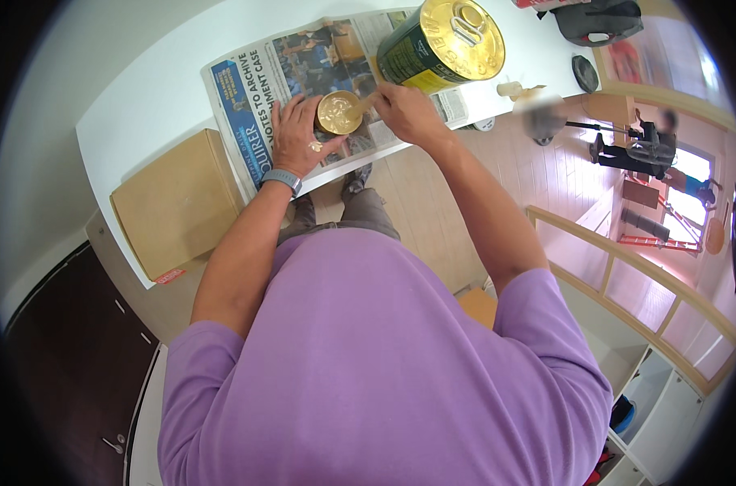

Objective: The person stirs a yellow substance in a small container using a wooden stick. They then transfer some of the substance into a smaller cup and continue stirring. The person also opens a larger paint can and uses the stick to scoop more substance into the small cup.

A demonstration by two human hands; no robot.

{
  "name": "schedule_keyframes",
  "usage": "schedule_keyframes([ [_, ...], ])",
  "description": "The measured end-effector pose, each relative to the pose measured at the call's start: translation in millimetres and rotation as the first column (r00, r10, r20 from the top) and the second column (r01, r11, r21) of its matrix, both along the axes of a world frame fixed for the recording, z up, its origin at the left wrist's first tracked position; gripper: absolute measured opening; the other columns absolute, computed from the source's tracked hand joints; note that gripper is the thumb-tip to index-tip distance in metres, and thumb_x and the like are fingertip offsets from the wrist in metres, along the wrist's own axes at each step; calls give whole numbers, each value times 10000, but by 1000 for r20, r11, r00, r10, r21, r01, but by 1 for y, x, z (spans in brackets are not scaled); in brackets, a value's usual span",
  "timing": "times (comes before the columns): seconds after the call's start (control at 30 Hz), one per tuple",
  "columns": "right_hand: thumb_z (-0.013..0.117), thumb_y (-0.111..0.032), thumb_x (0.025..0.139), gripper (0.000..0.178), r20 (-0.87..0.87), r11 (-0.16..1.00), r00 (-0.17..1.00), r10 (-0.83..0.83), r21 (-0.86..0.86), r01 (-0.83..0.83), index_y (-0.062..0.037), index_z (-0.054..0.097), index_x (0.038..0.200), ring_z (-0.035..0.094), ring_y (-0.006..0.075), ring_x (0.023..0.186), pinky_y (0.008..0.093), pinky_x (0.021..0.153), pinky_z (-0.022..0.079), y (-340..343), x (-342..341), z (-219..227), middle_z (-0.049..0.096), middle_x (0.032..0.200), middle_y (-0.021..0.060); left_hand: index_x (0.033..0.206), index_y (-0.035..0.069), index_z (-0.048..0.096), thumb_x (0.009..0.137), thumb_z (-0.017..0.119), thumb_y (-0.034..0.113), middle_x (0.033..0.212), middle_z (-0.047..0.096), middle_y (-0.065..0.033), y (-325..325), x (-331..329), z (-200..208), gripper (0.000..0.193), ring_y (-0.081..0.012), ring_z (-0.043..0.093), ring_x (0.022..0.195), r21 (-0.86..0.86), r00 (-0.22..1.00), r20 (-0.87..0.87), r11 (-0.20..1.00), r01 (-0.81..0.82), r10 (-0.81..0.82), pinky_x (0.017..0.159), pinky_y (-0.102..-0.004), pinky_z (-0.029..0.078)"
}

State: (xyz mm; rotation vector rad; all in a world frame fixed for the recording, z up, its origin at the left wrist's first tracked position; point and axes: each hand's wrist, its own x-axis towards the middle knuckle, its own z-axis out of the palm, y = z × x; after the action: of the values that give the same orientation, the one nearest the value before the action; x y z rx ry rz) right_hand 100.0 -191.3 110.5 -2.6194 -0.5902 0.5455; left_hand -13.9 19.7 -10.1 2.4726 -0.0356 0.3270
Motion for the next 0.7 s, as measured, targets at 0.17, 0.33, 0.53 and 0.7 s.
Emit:
schedule_keyframes([
  [0.17, 620, -323, 1035, 322, -72, 997, 996, -53, 55, 57, -31, 739, 1100, 721, 494, 955, 569, 858, 560, -3, 3, -10, 758, 960, 268, 1518, 87, 545, 762, 902, 600, 1482, 609, -152, 1, 6, 0, 981, -350, 476, 1496, 35, 1000, -21, 999, -9, 10, 1301, -620, 215],
  [0.33, 689, -385, 1019, 403, -56, 976, 989, -137, 161, 144, -30, 748, 1200, 745, 464, 951, 533, 840, 574, 4, -10, -11, 766, 944, 262, 1638, 39, 418, 743, 903, 639, 1641, 464, -220, 4, 6, 5, 1182, -385, 371, 1570, 31, 997, -70, 999, -17, 19, 1318, -583, 189],
  [0.53, 716, -500, 1006, 557, -68, 901, 919, -388, 180, 394, -65, 697, 1352, 759, 426, 948, 515, 847, 590, -28, -38, 1, 786, 1003, 221, 1661, 18, 379, 776, 933, 527, 1634, 472, -269, 41, 1, 60, 1162, -415, 409, 1543, -84, 978, -161, 989, 118, -131, 1296, -522, 270],
  [0.7, 709, -448, 1004, 494, -144, 865, 876, -461, 148, 480, -56, 722, 1305, 748, 440, 983, 542, 874, 584, -88, -94, -8, 775, 1062, 251, 1584, 27, 502, 797, 942, 291, 1573, 551, -243, 53, 31, 148, 940, -419, 498, 1469, -30, 979, -192, 997, 68, -72, 1255, -500, 354],
])
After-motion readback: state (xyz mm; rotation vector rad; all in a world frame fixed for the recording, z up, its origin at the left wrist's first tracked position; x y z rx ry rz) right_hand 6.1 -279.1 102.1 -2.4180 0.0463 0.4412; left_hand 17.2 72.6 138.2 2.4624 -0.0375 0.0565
